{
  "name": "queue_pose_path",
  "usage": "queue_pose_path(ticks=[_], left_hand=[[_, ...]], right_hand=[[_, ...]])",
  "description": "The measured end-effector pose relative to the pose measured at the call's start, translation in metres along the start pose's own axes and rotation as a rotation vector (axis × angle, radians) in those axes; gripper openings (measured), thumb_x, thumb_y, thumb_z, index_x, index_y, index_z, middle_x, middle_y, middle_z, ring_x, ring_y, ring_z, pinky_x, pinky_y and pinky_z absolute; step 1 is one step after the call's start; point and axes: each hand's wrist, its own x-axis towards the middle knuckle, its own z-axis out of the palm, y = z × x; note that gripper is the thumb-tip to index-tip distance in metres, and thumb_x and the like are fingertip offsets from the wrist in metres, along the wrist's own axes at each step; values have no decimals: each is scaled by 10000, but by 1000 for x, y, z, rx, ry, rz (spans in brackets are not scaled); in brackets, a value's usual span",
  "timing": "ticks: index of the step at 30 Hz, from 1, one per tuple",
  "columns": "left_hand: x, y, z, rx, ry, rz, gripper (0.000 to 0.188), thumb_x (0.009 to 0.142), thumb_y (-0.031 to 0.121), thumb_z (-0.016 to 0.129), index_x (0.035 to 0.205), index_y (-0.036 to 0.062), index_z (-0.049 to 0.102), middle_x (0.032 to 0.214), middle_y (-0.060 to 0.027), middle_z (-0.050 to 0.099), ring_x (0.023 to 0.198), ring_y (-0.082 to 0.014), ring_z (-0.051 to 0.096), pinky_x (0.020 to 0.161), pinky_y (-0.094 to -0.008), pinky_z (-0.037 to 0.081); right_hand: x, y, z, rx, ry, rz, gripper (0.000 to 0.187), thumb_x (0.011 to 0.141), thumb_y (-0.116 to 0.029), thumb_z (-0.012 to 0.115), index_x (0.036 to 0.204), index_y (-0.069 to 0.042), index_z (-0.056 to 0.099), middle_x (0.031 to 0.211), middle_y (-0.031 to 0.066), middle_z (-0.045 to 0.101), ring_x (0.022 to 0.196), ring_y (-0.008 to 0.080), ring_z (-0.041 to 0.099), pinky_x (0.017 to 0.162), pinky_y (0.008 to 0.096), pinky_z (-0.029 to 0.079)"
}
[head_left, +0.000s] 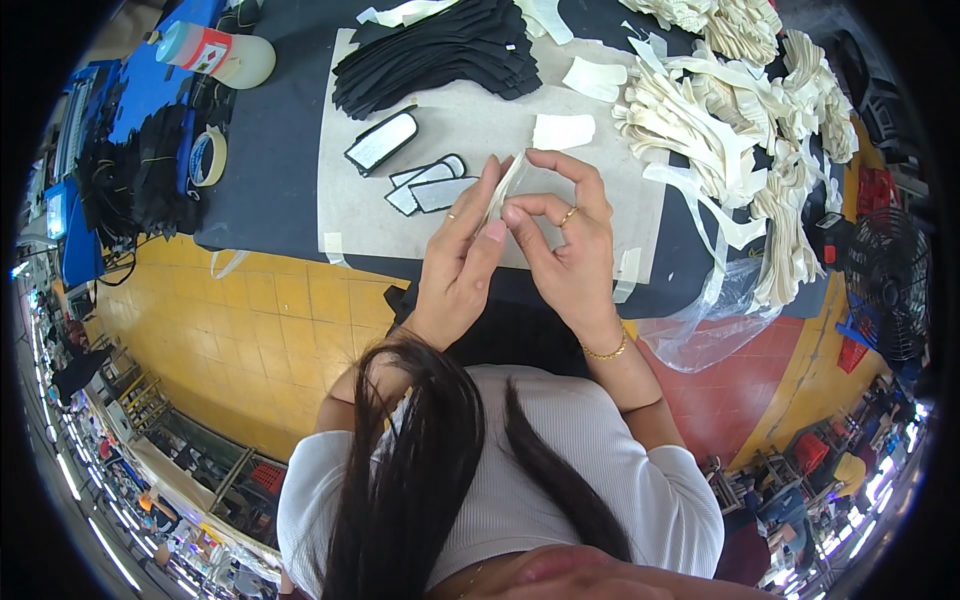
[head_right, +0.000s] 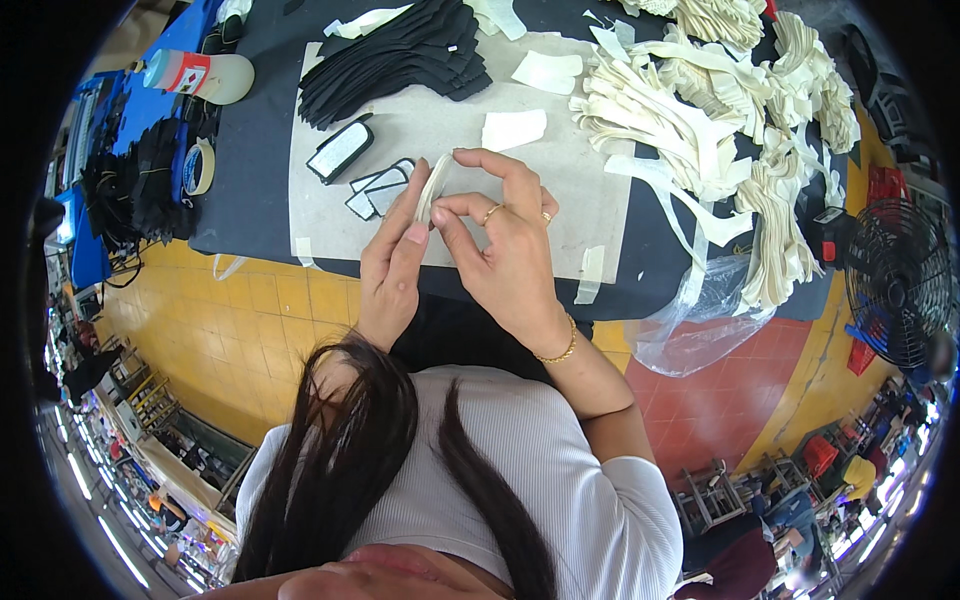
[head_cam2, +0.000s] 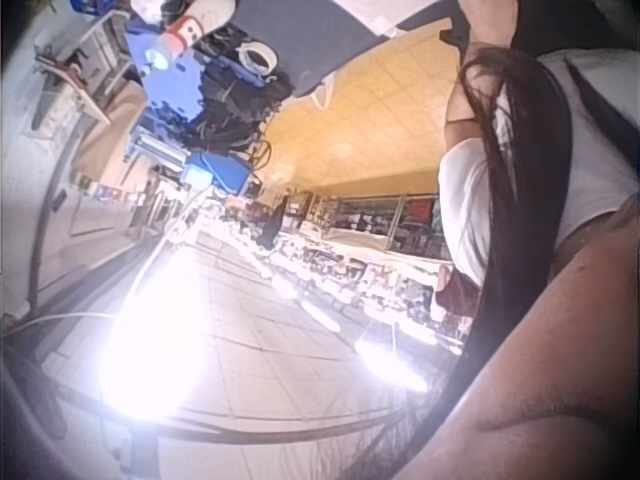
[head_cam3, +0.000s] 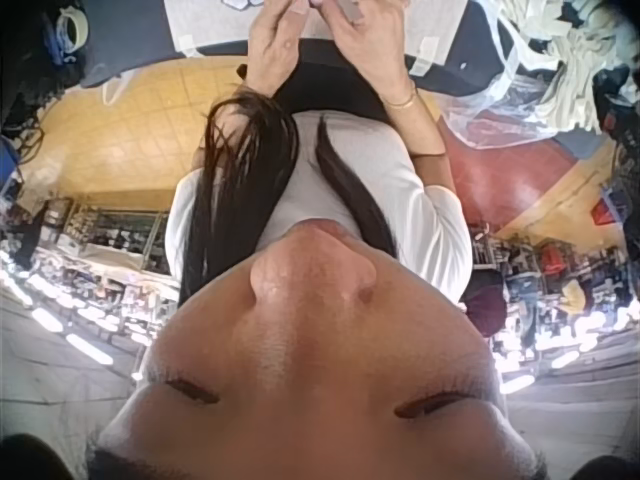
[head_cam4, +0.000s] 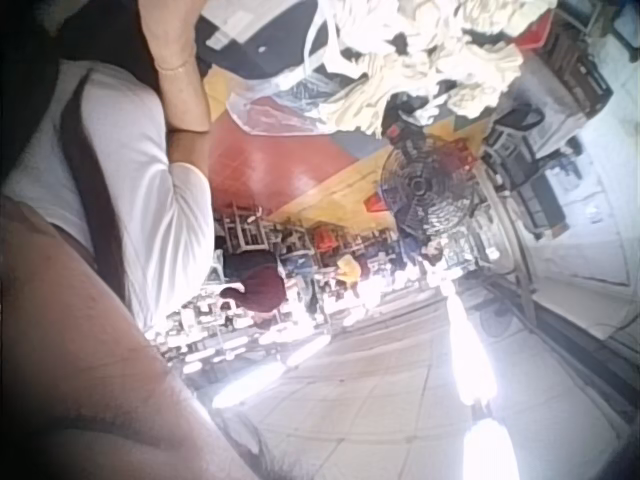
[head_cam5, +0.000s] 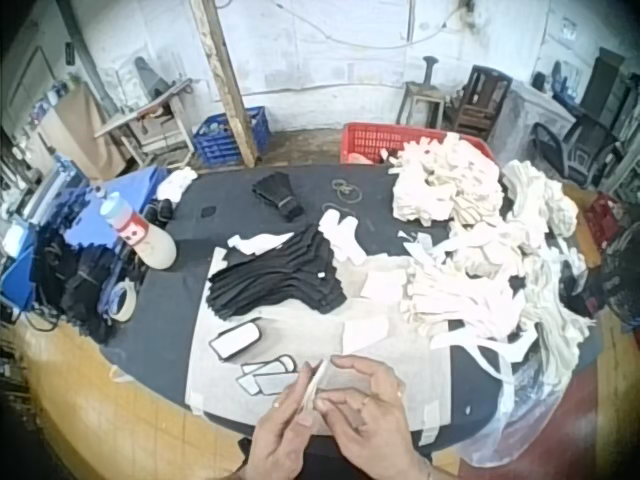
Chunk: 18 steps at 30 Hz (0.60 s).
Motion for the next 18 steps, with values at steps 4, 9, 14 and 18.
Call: queue_pose_path(ticks=[4,9,14,18], left_hand=[[2,1,-1,21,10,9,480,1054,134,477,1506,-14,414,1481,-190,513,1341,-226,492,1104,-327,367],[1,-7,1,36,71,20,473,1036,101,515,1496,11,450,1342,-130,627,1095,-112,587,928,-248,463],[1,-9,-3,-117,36,-134,493,1016,61,539,1502,40,456,1019,14,639,691,-9,424,597,-175,383],[0,-2,-8,28,-37,-198,510,1012,42,535,1514,48,443,1293,-22,604,742,3,447,660,-161,405]], right_hand=[[1,0,-1,6,-8,-8,76,843,-114,750,913,-86,759,1309,76,585,1191,230,514,944,400,284],[1,-2,-1,33,-12,18,73,858,-132,734,910,-83,750,1323,79,575,1197,229,500,947,399,282],[0,-4,-6,-47,-65,27,75,887,-139,728,926,-78,742,1329,111,586,1215,274,539,1035,398,353],[2,1,-6,32,-54,0,66,882,-136,709,911,-87,741,1328,68,574,1201,220,482,955,404,270]])
